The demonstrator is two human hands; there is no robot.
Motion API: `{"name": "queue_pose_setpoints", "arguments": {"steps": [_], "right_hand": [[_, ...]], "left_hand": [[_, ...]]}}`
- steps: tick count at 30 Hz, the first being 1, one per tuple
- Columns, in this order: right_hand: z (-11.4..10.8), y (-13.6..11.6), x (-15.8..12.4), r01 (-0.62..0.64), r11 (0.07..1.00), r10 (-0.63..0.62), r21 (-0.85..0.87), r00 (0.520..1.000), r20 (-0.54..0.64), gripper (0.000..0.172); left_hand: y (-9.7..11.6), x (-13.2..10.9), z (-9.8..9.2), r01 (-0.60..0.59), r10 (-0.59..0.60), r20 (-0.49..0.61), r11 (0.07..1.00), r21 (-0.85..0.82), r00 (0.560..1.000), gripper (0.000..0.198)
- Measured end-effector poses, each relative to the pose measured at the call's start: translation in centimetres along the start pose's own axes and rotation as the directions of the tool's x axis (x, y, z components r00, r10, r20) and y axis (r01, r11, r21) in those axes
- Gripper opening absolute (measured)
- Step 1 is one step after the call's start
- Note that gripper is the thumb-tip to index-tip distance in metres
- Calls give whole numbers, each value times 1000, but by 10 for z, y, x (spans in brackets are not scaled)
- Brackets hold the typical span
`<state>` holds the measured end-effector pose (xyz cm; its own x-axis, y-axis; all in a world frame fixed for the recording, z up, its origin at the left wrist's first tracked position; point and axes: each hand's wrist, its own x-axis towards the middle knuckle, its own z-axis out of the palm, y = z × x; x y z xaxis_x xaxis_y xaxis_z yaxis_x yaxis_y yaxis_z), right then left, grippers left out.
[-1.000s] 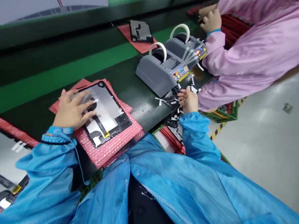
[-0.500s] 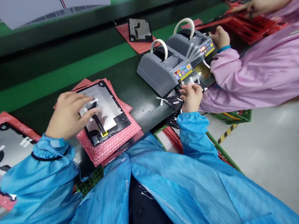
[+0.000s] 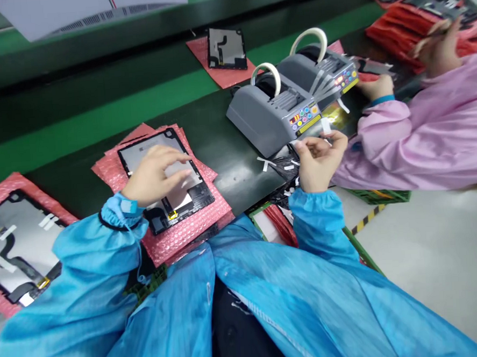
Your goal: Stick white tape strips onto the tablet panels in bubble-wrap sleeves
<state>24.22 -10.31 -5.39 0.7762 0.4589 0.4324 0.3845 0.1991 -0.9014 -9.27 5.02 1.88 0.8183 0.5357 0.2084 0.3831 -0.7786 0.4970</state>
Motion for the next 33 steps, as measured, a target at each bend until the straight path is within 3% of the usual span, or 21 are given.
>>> {"name": "queue_pose_setpoints", "arguments": {"steps": [2,5,9,11,15,22,28,33], "right_hand": [[18,-26,-19,-35,999,28,27,975,220,61],[56,-58,-43,-148,985,81,89,851,520,61],[99,-79,-58,-310,947,167,79,690,705,60],[112,-80,-58,-366,929,207,58,642,738,63],[124,-71,-53,-425,905,266,30,619,739,63],[139,-62,-51,-445,895,255,6,523,813,60],[151,-43,-53,-481,875,333,-58,510,793,60],[158,-29,-52,-474,869,387,-142,474,791,59]], "left_hand": [[13,5,5,19,-19,-1,994,-110,1000,43],[28,12,15,51,-58,-21,969,-243,998,41],[29,12,24,142,-156,-19,938,-316,988,28],[25,8,25,219,-239,-23,920,-325,971,25],[16,-1,26,348,-392,-33,850,-395,919,22],[10,-2,30,414,-459,5,798,-437,889,22],[1,7,39,502,-508,-17,856,-123,861,19],[4,11,42,552,-553,27,833,36,832,22]]}}
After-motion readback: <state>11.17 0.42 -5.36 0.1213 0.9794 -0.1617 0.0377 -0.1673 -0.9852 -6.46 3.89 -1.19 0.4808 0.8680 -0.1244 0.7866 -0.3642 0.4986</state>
